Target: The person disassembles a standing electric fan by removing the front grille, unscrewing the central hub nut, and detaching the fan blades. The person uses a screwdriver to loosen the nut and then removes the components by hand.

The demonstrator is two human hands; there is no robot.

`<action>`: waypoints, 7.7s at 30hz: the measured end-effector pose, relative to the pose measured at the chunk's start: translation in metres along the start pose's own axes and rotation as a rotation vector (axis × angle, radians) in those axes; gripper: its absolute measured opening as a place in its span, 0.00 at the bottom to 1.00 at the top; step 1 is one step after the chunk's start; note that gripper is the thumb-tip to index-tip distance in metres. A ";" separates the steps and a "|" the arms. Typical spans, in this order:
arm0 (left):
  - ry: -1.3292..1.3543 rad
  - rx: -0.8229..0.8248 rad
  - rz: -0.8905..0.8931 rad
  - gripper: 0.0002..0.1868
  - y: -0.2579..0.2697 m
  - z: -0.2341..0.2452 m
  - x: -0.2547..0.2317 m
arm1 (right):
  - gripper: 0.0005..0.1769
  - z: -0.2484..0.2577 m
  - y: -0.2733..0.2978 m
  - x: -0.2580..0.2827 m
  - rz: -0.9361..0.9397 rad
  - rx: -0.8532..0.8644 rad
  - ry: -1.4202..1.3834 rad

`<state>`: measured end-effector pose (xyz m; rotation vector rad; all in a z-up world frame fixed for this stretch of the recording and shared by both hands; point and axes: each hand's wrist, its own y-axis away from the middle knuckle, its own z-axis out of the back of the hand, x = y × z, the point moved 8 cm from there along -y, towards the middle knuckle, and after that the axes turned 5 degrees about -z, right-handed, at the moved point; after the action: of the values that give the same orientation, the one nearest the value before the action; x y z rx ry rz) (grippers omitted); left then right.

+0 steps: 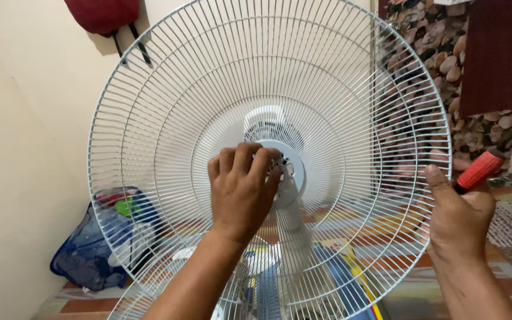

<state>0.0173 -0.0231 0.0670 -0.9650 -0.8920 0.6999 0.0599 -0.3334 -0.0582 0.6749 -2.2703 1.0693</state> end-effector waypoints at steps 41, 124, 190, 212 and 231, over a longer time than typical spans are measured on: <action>-0.021 0.205 -0.004 0.07 -0.004 -0.017 -0.023 | 0.16 0.012 -0.011 0.020 0.055 0.013 0.029; -0.308 0.777 0.278 0.04 -0.024 -0.071 0.013 | 0.36 -0.054 0.039 0.082 0.725 -0.117 1.042; -0.185 0.919 0.367 0.16 -0.019 -0.085 0.012 | 0.04 -0.071 -0.073 0.036 0.252 -0.249 0.921; -0.003 0.766 0.579 0.09 -0.009 -0.110 0.037 | 0.16 -0.068 -0.081 0.026 0.187 -0.312 0.848; -0.012 0.865 0.546 0.09 -0.013 -0.096 0.037 | 0.40 -0.134 -0.040 0.080 0.675 0.072 1.174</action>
<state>0.1204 -0.0347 0.0629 -0.4017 -0.2455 1.4057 0.0605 -0.2648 0.0876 -0.6540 -1.3702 1.3259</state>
